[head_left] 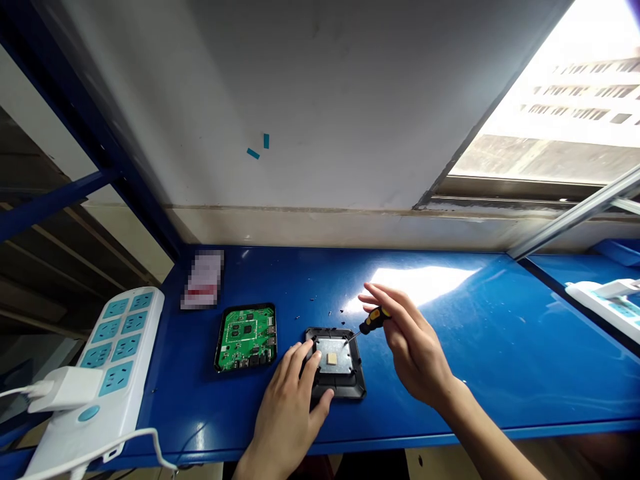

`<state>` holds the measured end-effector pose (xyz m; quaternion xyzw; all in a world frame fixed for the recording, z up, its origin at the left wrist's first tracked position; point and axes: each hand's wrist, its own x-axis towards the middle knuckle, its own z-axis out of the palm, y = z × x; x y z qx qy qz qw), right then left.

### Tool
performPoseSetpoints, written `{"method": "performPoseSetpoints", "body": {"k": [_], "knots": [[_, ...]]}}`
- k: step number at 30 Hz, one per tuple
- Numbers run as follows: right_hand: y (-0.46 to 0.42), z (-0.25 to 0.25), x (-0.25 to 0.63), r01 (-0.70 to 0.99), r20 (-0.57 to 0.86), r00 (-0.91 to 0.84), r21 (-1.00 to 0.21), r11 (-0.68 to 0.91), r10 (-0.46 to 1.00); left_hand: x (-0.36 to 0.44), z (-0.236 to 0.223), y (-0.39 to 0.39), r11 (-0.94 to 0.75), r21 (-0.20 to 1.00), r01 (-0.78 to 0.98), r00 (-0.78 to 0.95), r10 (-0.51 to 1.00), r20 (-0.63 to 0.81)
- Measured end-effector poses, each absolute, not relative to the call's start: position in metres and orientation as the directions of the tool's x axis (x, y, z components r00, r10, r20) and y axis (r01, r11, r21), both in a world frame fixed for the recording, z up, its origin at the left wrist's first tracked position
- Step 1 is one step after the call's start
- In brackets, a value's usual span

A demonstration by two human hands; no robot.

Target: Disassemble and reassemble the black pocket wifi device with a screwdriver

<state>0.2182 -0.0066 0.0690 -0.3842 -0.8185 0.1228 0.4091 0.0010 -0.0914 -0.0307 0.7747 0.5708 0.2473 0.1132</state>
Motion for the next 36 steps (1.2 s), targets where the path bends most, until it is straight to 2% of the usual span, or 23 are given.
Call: {"method": "performPoseSetpoints", "body": {"k": [2,9,11,16,21,26,32,36], "knots": [[-0.008,0.071,0.217,0.519,0.565,-0.398,-0.511,0.685,0.723,0.001,-0.032,-0.091,-0.321,0.46,0.828,0.221,0.941,0.258],[0.002,0.072,0.214,0.643,0.689,-0.315,-0.351,0.681,0.653,0.001,-0.033,-0.092,-0.32,0.456,0.831,0.222,0.941,0.256],[0.002,0.071,0.211,0.633,0.682,-0.313,-0.369,0.68,0.661,0.001,-0.033,-0.092,-0.32,0.457,0.83,0.222,0.941,0.257],[-0.003,0.07,0.209,0.544,0.603,-0.335,-0.503,0.671,0.724,0.001,-0.032,-0.092,-0.326,0.444,0.835,0.232,0.939,0.253],[-0.001,0.065,0.214,0.579,0.665,-0.28,-0.458,0.674,0.693,0.001,-0.031,-0.091,-0.325,0.437,0.839,0.231,0.939,0.255],[-0.002,0.06,0.213,0.576,0.761,-0.259,-0.374,0.727,0.596,0.001,-0.03,-0.091,-0.332,0.427,0.841,0.231,0.934,0.272],[-0.01,0.066,0.207,0.479,0.647,-0.355,-0.494,0.726,0.675,0.001,-0.031,-0.092,-0.342,0.423,0.839,0.236,0.929,0.284],[-0.01,0.067,0.206,0.503,0.638,-0.35,-0.49,0.712,0.686,0.001,-0.031,-0.091,-0.338,0.429,0.838,0.23,0.931,0.284]]}}
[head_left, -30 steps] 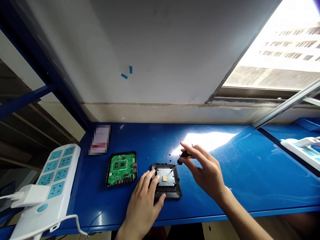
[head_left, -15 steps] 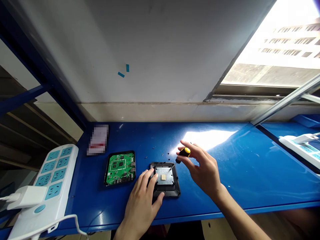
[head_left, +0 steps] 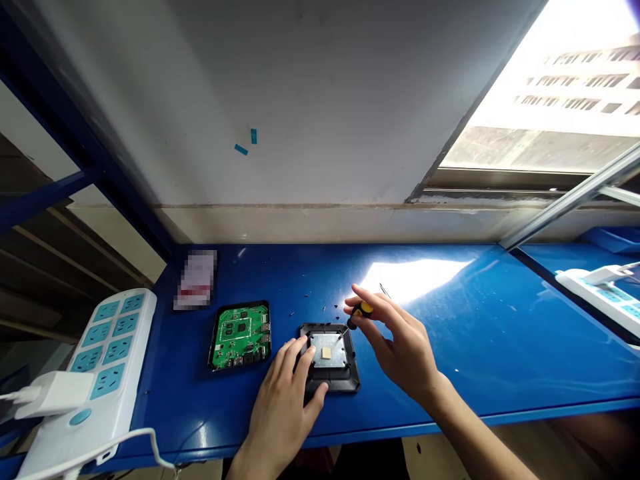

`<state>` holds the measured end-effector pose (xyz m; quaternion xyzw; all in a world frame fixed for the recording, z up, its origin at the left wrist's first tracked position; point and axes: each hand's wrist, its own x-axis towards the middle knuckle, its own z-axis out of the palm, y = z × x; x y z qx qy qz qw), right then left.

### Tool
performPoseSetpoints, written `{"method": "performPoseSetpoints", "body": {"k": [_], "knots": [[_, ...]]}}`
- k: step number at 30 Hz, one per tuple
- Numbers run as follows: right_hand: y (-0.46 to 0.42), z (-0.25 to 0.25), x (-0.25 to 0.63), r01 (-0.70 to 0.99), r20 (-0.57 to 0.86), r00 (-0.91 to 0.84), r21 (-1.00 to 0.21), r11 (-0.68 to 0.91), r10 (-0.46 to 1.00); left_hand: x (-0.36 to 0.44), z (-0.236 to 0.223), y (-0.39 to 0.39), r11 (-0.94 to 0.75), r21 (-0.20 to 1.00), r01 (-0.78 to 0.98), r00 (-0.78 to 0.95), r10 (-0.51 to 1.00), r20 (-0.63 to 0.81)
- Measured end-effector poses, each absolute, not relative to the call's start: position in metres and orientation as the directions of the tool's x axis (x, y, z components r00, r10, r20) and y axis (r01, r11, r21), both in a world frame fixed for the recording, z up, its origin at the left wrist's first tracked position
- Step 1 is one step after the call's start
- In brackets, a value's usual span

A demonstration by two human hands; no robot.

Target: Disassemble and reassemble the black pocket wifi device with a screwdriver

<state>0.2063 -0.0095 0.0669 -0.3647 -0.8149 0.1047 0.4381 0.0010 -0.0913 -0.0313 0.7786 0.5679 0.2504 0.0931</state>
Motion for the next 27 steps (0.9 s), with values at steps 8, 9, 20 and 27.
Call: {"method": "performPoseSetpoints", "body": {"k": [8,9,20,27], "knots": [[-0.006,0.065,0.209,0.591,0.717,-0.278,-0.397,0.702,0.639,0.001,-0.03,-0.091,-0.333,0.426,0.841,0.227,0.932,0.281],[-0.007,0.066,0.209,0.569,0.699,-0.29,-0.423,0.705,0.654,0.001,-0.03,-0.091,-0.333,0.429,0.84,0.226,0.933,0.281],[-0.005,0.068,0.211,0.582,0.714,-0.275,-0.409,0.703,0.643,0.0,-0.031,-0.091,-0.33,0.438,0.836,0.217,0.932,0.289],[-0.002,0.069,0.213,0.589,0.695,-0.322,-0.385,0.711,0.643,0.0,-0.03,-0.091,-0.33,0.433,0.839,0.22,0.933,0.285]]}}
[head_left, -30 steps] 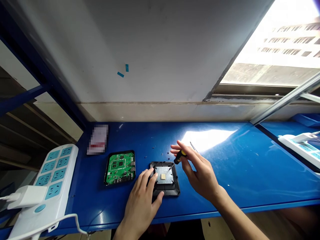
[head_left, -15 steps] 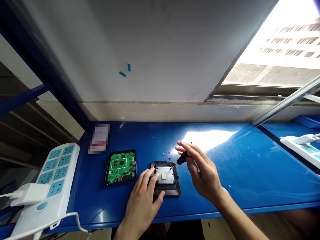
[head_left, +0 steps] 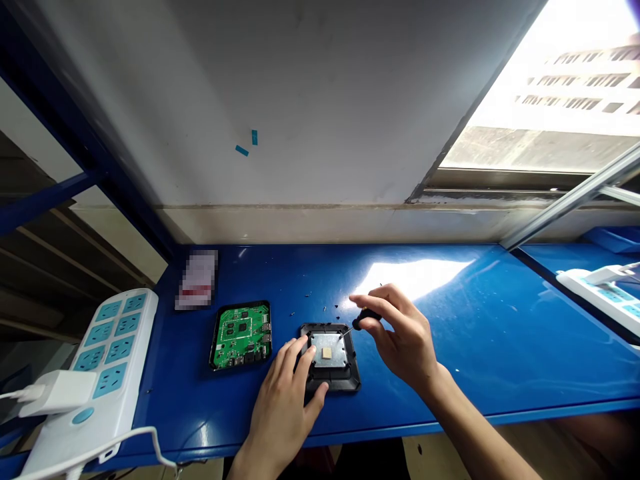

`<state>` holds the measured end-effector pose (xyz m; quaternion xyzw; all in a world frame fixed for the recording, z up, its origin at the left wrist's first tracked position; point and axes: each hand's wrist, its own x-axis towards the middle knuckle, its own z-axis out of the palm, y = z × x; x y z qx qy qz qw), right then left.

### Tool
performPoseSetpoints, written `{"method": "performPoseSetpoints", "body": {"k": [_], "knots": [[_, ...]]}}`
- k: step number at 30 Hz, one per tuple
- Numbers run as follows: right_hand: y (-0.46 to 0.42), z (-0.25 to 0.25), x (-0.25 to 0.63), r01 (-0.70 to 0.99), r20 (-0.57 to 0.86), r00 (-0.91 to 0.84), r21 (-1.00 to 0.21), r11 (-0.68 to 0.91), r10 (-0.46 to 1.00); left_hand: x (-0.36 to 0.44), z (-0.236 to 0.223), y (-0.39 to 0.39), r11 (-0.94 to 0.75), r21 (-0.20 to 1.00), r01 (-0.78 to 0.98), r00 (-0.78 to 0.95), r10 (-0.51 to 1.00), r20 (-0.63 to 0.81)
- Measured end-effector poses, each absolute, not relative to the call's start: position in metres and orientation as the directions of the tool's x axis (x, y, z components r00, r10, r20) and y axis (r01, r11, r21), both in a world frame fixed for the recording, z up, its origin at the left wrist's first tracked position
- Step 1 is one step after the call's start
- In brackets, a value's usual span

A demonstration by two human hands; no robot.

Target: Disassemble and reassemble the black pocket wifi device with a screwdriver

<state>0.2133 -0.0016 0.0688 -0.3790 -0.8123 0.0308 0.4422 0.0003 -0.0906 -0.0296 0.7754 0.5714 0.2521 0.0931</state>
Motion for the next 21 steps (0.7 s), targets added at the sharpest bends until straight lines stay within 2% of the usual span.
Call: {"method": "performPoseSetpoints", "body": {"k": [4,6,10,16,19,21], "knots": [[-0.006,0.064,0.214,0.473,0.575,-0.36,-0.566,0.675,0.735,0.001,-0.03,-0.091,-0.338,0.429,0.838,0.234,0.932,0.276],[-0.008,0.064,0.214,0.422,0.564,-0.384,-0.597,0.682,0.731,0.001,-0.03,-0.092,-0.338,0.432,0.836,0.237,0.933,0.271],[-0.006,0.065,0.212,0.388,0.62,-0.371,-0.573,0.722,0.691,0.001,-0.031,-0.092,-0.331,0.44,0.835,0.225,0.935,0.276],[0.0,0.06,0.212,0.522,0.745,-0.211,-0.462,0.717,0.633,0.001,-0.029,-0.092,-0.316,0.452,0.834,0.213,0.941,0.263],[-0.002,0.056,0.214,0.528,0.758,-0.232,-0.427,0.734,0.609,0.001,-0.029,-0.092,-0.315,0.455,0.833,0.21,0.941,0.266],[-0.006,0.055,0.215,0.487,0.718,-0.279,-0.466,0.738,0.637,0.001,-0.029,-0.091,-0.318,0.456,0.831,0.211,0.939,0.271]]}}
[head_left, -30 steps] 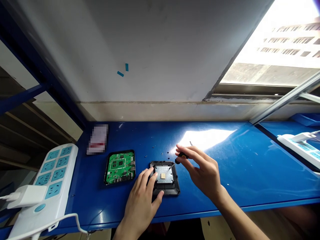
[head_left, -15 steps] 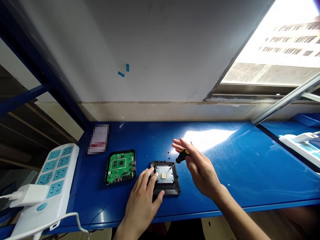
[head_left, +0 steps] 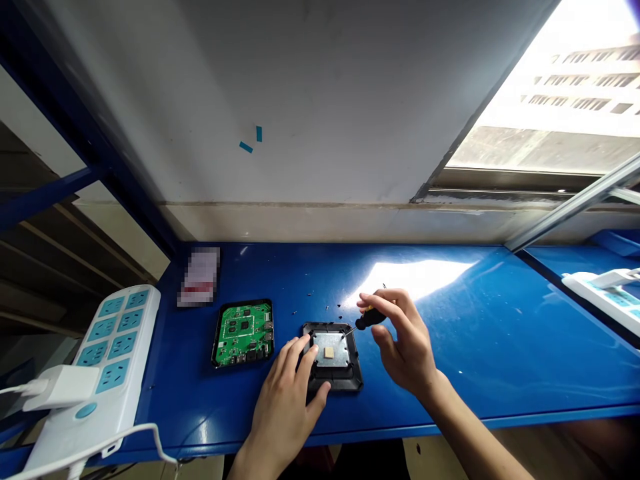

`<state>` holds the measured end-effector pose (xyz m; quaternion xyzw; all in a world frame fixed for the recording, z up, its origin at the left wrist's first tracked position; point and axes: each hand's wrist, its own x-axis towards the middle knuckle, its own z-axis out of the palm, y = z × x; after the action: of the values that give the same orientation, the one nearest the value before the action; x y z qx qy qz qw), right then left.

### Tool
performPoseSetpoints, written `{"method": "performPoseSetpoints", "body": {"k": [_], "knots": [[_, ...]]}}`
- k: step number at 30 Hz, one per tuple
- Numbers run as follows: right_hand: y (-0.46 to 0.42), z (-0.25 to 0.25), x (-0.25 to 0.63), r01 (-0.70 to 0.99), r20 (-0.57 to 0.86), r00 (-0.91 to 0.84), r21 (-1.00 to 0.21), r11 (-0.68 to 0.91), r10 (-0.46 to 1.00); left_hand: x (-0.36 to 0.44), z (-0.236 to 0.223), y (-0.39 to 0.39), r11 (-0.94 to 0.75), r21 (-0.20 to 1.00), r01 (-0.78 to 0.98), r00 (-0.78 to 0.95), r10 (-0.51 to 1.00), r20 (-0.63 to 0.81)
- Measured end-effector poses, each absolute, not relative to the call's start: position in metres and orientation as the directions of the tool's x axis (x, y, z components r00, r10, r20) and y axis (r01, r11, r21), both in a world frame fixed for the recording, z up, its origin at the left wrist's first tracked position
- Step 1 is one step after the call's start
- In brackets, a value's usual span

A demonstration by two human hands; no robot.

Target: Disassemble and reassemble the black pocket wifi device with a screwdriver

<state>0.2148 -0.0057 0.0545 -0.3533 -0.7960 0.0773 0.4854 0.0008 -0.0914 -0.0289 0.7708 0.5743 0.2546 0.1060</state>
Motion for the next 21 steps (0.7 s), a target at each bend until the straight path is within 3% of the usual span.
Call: {"method": "performPoseSetpoints", "body": {"k": [3,6,14,21], "knots": [[-0.012,0.055,0.216,0.439,0.644,-0.357,-0.524,0.73,0.677,0.001,-0.029,-0.092,-0.324,0.454,0.83,0.216,0.937,0.274],[-0.014,0.058,0.215,0.451,0.63,-0.391,-0.504,0.737,0.67,0.002,-0.029,-0.092,-0.324,0.457,0.828,0.216,0.937,0.274],[-0.003,0.052,0.211,0.522,0.799,-0.194,-0.407,0.749,0.569,0.0,-0.029,-0.091,-0.318,0.449,0.835,0.214,0.939,0.268],[-0.014,0.054,0.218,0.466,0.696,-0.319,-0.476,0.746,0.644,0.001,-0.029,-0.092,-0.317,0.467,0.825,0.209,0.94,0.268]]}}
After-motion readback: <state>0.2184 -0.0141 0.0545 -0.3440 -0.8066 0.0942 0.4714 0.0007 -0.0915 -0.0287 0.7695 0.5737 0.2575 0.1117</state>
